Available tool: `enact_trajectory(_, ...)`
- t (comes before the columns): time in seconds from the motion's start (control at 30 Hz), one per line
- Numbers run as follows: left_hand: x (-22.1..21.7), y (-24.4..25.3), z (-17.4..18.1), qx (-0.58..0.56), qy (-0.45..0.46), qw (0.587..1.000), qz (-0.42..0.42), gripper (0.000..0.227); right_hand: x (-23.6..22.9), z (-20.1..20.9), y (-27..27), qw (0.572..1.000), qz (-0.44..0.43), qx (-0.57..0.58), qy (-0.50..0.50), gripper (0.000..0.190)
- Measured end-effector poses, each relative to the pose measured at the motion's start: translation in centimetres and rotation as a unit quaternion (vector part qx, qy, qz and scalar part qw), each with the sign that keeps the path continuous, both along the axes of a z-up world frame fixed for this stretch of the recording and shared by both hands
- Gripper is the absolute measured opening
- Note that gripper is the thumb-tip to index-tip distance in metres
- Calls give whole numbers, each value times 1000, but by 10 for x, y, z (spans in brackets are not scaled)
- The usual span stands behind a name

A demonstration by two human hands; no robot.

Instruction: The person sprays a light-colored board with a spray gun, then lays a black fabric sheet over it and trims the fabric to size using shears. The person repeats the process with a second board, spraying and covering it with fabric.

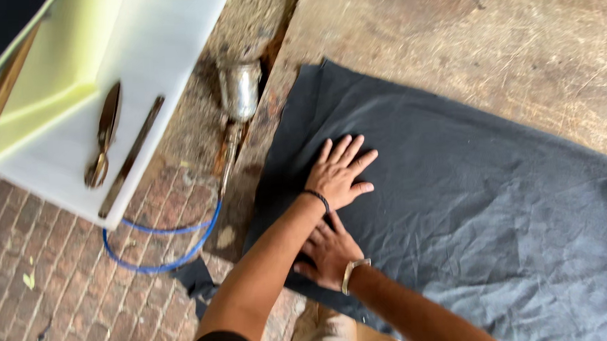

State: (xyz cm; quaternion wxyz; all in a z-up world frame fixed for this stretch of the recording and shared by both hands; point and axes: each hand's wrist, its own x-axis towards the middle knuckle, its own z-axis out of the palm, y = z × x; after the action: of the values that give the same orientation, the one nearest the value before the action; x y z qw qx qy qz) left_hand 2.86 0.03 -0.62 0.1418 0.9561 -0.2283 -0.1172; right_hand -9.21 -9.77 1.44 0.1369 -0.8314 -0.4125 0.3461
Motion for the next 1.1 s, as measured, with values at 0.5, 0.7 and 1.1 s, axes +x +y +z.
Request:
enact_trajectory(0.5, 148, 21, -54, 33, -20, 994, 101, 74, 133, 7, -108, 920, -337, -177, -89, 72)
enact_trajectory(0.7, 100, -7, -30, 29, -100, 989, 103, 81, 159, -36, -177, 893, -417, -89, -143, 76)
enact_trajectory(1.1, -215, -175, 23, -137, 34, 959, -246, 78, 74, -26, -181, 882, -443, -23, -157, 79)
